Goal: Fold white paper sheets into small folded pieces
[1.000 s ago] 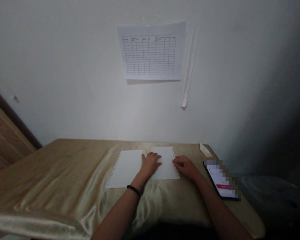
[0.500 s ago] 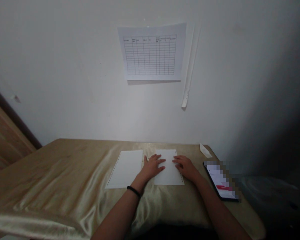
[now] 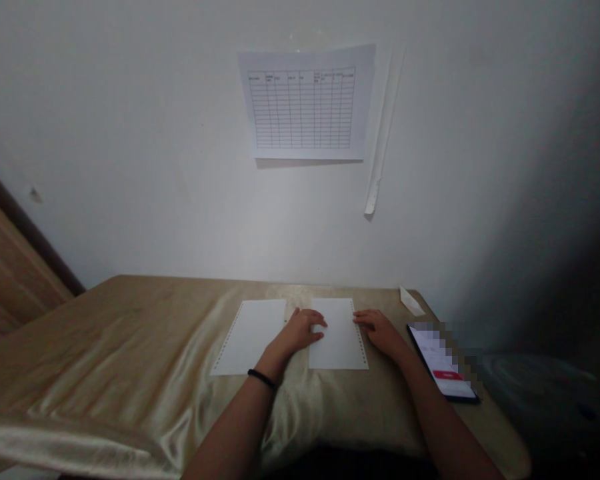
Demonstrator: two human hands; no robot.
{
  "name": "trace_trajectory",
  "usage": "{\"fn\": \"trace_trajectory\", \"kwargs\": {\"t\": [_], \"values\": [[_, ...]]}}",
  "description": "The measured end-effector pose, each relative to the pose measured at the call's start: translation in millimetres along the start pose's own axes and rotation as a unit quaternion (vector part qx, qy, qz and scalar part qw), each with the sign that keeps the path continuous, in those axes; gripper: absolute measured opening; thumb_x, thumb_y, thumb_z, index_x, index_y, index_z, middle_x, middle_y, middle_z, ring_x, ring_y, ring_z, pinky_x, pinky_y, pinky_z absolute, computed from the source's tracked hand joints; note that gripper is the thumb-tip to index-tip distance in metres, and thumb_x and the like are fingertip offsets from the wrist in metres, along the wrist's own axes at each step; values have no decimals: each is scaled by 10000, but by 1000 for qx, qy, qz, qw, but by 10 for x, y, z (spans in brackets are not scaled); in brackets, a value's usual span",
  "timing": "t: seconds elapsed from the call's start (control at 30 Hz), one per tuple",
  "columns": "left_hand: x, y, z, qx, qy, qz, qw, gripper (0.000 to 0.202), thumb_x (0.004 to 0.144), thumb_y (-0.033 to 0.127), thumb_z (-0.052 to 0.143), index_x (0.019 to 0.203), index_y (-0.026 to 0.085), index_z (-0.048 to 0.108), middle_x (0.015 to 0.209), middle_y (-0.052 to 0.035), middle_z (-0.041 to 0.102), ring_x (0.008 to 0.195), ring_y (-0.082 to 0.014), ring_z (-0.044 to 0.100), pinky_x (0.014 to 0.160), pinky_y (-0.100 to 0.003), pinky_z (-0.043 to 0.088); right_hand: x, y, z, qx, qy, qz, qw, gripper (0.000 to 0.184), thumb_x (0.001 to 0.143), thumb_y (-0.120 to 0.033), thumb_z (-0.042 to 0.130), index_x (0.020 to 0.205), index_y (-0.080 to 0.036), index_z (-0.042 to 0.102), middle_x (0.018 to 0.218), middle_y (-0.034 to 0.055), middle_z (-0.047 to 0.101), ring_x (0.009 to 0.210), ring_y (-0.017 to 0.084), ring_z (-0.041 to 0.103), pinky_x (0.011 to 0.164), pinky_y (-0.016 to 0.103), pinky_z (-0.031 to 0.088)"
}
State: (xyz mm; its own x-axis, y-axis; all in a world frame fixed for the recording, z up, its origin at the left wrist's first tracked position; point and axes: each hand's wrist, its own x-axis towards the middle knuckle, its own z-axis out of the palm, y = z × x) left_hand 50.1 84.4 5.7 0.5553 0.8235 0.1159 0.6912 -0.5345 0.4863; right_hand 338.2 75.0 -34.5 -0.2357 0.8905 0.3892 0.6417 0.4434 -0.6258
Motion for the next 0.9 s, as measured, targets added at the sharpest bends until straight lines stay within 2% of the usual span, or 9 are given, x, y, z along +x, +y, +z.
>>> {"fn": "trace_trajectory", "kwargs": {"t": [0.1, 0.17, 0.23, 0.3, 0.4, 0.67, 0.9], "values": [[-25, 48, -9, -5, -13, 19, 1000, 389, 750, 329, 814, 1129, 272, 747, 1345, -92, 633, 1300, -266, 531, 1187, -472, 286, -3, 21, -1, 5, 0, -5, 1000, 382, 766, -63, 520, 1006, -220, 772, 1176, 75, 726, 1159, 220, 616, 1092, 459, 432], [-58, 95, -22, 12, -40, 16, 999, 530, 681, 463, 855, 1176, 326, 724, 1439, -94, 561, 1380, -323, 446, 1197, -576, 203, -8, 31, 0, 9, 1, -2, 1000, 389, 754, -56, 524, 1004, -223, 772, 1180, 73, 724, 1162, 220, 614, 1096, 462, 428], [-91, 133, -40, 25, -87, 12, 996, 729, 597, 577, 869, 1271, 403, 655, 1548, -78, 442, 1463, -395, 300, 1167, -689, 111, -14, 32, 1, 16, 3, 5, 1000, 387, 747, -57, 536, 1003, -230, 769, 1194, 70, 719, 1178, 224, 606, 1104, 472, 418], [-115, 154, -58, 36, -119, 11, 992, 887, 523, 641, 874, 1339, 440, 590, 1601, -77, 358, 1492, -436, 204, 1139, -739, 44, -18, 27, -1, 23, 3, 10, 1000, 371, 753, -70, 546, 1002, -233, 768, 1204, 72, 715, 1192, 230, 599, 1110, 482, 410], [-125, 155, -72, 44, -138, 16, 989, 986, 487, 681, 866, 1388, 455, 535, 1627, -81, 303, 1503, -448, 153, 1127, -752, 7, -21, 19, -6, 26, -2, 13, 1000, 364, 761, -80, 544, 1005, -231, 768, 1205, 73, 713, 1196, 230, 597, 1112, 482, 410], [-100, 107, -18, 47, -123, 17, 991, 941, 503, 682, 860, 1366, 466, 553, 1618, -69, 322, 1497, -443, 177, 1132, -747, 33, -22, 26, -27, 34, 1, 13, 999, 372, 740, -73, 538, 986, -227, 771, 1197, 78, 715, 1174, 230, 611, 1105, 479, 418], [-87, 119, -20, 30, -102, 1, 994, 728, 627, 602, 841, 1302, 441, 619, 1587, -53, 387, 1488, -400, 238, 1153, -713, 81, -16, 66, -68, 55, -12, 30, 998, 406, 675, -75, 596, 1006, -233, 768, 1168, 66, 720, 1148, 230, 623, 1094, 453, 431]]}}
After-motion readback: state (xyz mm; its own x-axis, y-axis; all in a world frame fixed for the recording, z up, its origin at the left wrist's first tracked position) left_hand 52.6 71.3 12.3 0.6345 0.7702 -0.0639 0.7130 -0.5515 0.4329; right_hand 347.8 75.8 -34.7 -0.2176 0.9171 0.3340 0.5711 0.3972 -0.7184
